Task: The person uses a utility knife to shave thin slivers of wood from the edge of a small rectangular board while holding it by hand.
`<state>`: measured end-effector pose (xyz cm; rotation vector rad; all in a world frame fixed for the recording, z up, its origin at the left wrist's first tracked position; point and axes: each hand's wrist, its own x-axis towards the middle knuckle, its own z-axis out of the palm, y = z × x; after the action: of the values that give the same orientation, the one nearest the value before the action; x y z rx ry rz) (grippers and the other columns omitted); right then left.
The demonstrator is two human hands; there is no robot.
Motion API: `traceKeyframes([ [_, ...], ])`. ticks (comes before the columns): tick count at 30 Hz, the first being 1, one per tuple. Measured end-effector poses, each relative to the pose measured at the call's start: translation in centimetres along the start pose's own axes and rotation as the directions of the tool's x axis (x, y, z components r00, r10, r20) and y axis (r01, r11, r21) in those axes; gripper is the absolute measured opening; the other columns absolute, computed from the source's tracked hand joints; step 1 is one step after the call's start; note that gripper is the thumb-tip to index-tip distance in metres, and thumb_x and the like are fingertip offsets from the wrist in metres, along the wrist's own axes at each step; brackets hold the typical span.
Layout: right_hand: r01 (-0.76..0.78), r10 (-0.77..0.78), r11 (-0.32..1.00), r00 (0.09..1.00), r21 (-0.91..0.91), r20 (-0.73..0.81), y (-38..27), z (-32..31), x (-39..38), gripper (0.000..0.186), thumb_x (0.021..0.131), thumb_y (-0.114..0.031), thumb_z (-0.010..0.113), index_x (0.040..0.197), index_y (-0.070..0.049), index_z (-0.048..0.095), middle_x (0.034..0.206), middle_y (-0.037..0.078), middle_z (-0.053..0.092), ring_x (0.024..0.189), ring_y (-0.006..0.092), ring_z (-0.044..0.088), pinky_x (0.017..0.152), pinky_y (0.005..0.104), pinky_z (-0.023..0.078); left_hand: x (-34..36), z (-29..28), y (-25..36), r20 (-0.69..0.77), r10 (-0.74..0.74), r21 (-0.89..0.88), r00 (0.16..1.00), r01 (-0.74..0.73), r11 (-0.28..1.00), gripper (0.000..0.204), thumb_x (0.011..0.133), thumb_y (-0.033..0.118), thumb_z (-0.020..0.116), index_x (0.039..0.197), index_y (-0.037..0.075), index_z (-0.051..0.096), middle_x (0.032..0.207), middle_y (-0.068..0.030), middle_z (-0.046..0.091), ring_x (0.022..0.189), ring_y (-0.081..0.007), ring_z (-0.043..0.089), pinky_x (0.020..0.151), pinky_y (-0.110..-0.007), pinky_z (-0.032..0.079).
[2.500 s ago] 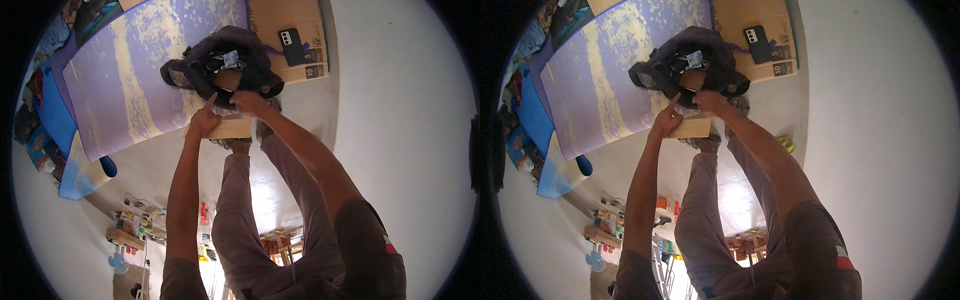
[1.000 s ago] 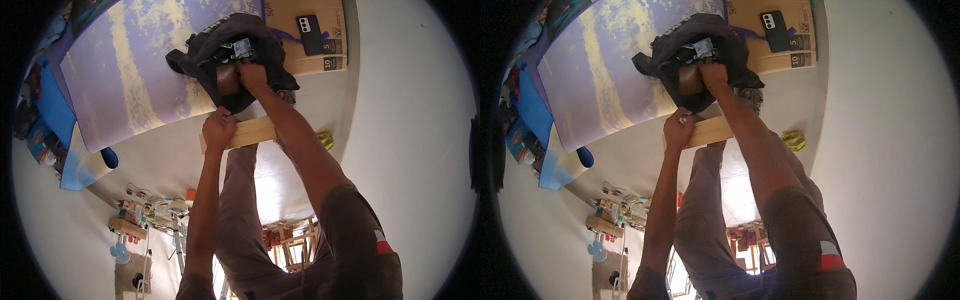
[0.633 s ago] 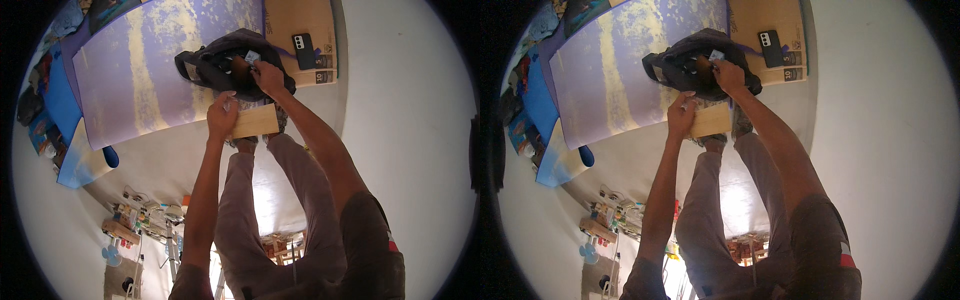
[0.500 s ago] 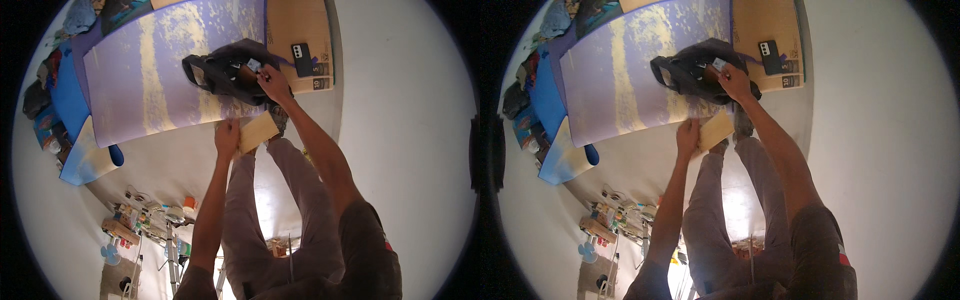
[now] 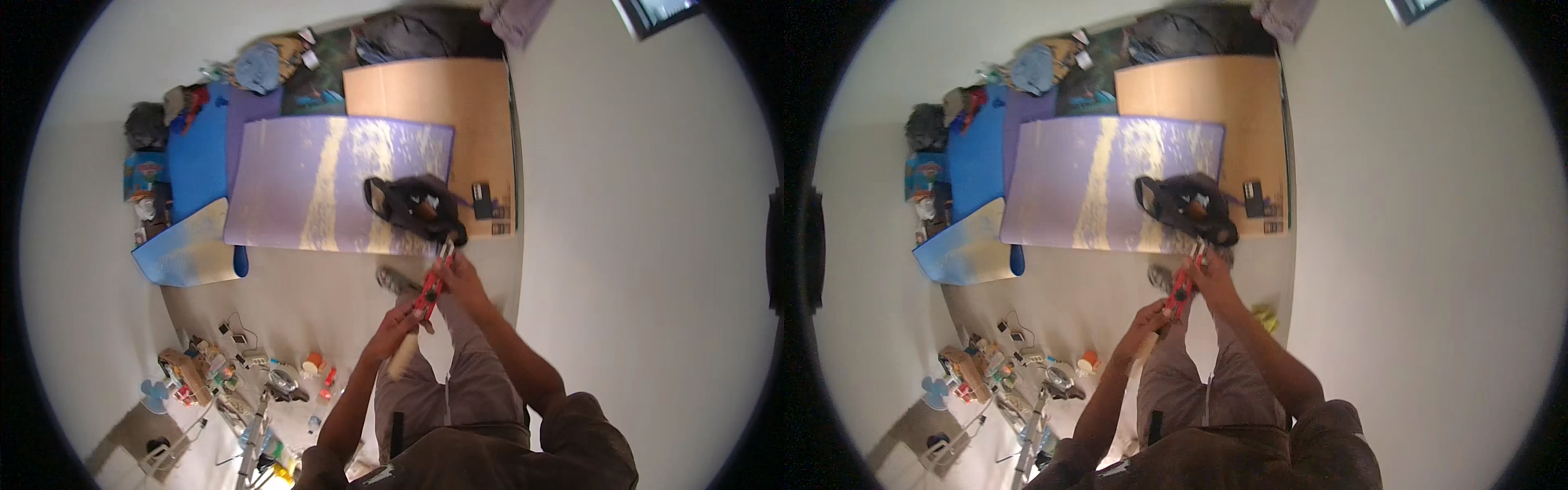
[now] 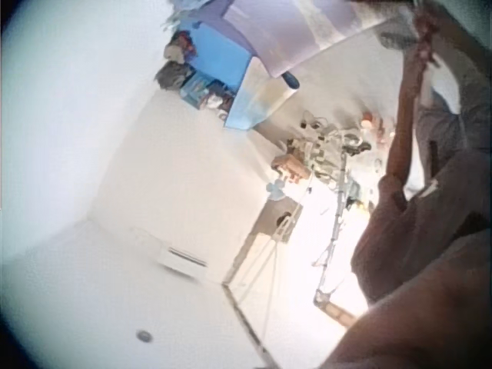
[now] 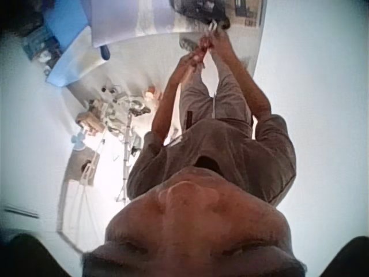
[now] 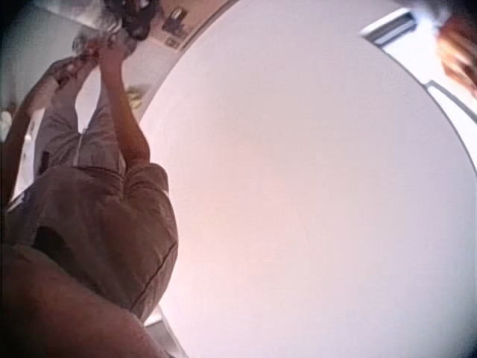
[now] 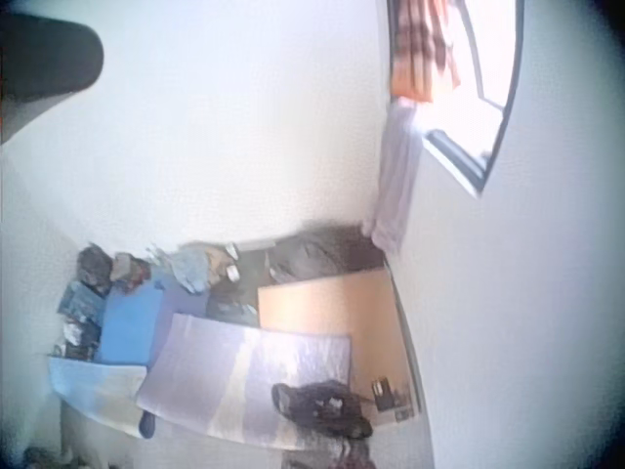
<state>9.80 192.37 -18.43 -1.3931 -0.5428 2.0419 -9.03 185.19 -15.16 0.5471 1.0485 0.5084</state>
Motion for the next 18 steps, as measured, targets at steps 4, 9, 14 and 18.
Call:
traceKeyframes([
  [4,0.26,-0.232,0.957,0.952,-0.13,0.198,-0.8,5.5,-9.0,0.037,0.096,-0.014,0.061,0.127,-0.001,0.045,0.104,0.01,0.065,0.094,0.0156,0.064,0.077,0.0306,0.054,-6.8,4.6,1.9,-0.258,0.177,0.086,0.95,-0.16,0.983,0.035,0.103,0.032,0.048,0.118,0.003,0.06,0.087,0.0002,0.067,0.065,-0.0008,0.043,0.059,-0.019,0.037],
  [9,0.225,-0.158,0.961,0.925,-0.162,0.346,-2.0,10.4,-15.5,0.032,0.097,-0.012,0.059,0.124,-0.001,0.047,0.101,0.01,0.065,0.077,0.0114,0.061,0.056,0.0239,0.05,-15.0,8.0,1.9,-0.444,0.34,0.117,0.829,-0.322,0.939,0.027,0.102,0.023,0.05,0.112,0.001,0.062,0.085,-0.0001,0.066,0.061,-0.0023,0.043,0.057,-0.021,0.037],
  [14,0.182,-0.091,0.96,0.922,-0.215,0.376,-0.6,16.6,-20.6,0.028,0.1,-0.026,0.057,0.111,0.0,0.057,0.085,0.007,0.067,0.063,0.0065,0.058,0.049,0.0223,0.046,-23.2,10.1,-0.4,-0.585,0.436,0.144,0.684,-0.441,0.886,0.026,0.102,0.022,0.05,0.111,0.0,0.061,0.083,-0.0009,0.066,0.062,-0.0022,0.044,0.056,-0.021,0.036],
  [18,0.299,-0.102,0.908,0.836,-0.292,0.539,3.5,21.7,-26.8,0.027,0.099,-0.027,0.057,0.104,-0.001,0.059,0.079,0.006,0.065,0.059,0.0065,0.057,0.048,0.0222,0.045,-31.2,11.5,-5.1,-0.72,0.491,0.227,0.491,-0.502,0.834,0.026,0.102,0.021,0.049,0.109,-0.001,0.061,0.082,-0.0006,0.066,0.063,-0.0025,0.044,0.057,-0.022,0.037],
])
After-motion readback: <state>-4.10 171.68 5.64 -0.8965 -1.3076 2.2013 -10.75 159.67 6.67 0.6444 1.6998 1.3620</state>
